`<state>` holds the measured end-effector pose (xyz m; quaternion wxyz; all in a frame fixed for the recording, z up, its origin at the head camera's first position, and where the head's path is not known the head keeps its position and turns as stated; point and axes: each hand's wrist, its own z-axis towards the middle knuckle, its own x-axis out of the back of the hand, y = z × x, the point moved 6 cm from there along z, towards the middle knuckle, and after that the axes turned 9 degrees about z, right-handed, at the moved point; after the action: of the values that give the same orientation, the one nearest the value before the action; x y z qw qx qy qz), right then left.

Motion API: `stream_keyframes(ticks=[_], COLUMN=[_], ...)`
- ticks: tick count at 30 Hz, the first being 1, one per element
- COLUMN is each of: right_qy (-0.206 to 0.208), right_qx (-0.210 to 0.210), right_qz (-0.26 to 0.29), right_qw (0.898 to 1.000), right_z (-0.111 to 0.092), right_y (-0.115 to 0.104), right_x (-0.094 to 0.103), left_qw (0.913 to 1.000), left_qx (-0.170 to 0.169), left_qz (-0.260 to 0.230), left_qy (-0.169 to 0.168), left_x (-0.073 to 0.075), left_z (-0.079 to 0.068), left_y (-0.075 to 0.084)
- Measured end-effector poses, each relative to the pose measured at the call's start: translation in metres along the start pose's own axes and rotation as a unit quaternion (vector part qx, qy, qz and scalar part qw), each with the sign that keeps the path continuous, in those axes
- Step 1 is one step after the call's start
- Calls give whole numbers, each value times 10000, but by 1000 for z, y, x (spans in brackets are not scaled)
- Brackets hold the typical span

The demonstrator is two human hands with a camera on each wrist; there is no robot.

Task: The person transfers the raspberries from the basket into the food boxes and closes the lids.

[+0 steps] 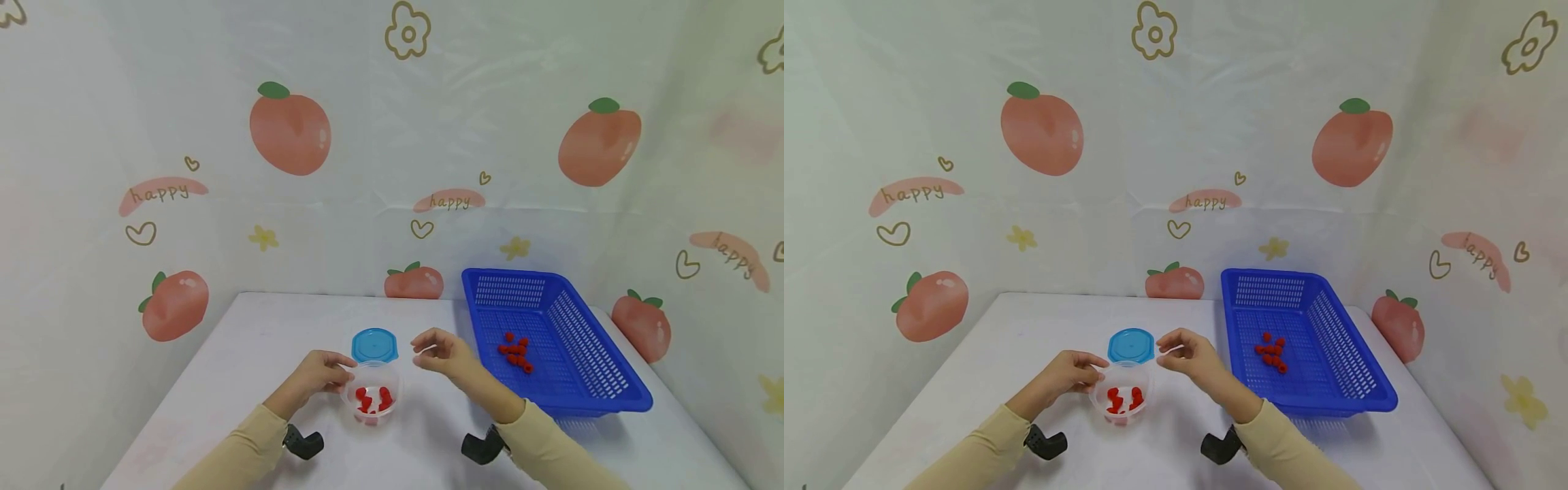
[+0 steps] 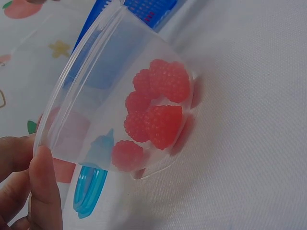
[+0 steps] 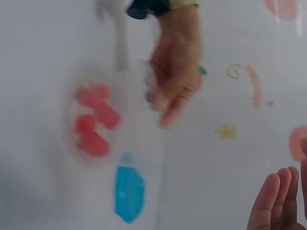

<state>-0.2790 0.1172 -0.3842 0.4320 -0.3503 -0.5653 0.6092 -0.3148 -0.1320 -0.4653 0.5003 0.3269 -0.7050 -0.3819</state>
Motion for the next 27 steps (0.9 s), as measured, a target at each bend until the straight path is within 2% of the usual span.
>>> stream_keyframes(ticks=[7, 13, 19, 22, 27], right_qy=[537, 816, 1169, 1350, 1487], right_qx=[586, 828, 1019, 1064, 966], right_qz=[412, 700, 271, -107, -603], right_qw=[9960, 9907, 9875, 9851, 9823], right_z=[3, 4, 8, 10, 13], right_y=[-35, -42, -38, -35, -26], right_x=[43, 80, 122, 140, 166], left_qw=[10000, 10000, 10000, 10000, 10000], left_qx=[24, 47, 51, 32, 74], left_qz=[25, 55, 27, 1, -8], left_qy=[20, 52, 38, 10, -37], left_x=[-1, -1, 0, 0, 0], left_z=[1, 0, 0, 1, 2], left_y=[-1, -1, 0, -1, -2])
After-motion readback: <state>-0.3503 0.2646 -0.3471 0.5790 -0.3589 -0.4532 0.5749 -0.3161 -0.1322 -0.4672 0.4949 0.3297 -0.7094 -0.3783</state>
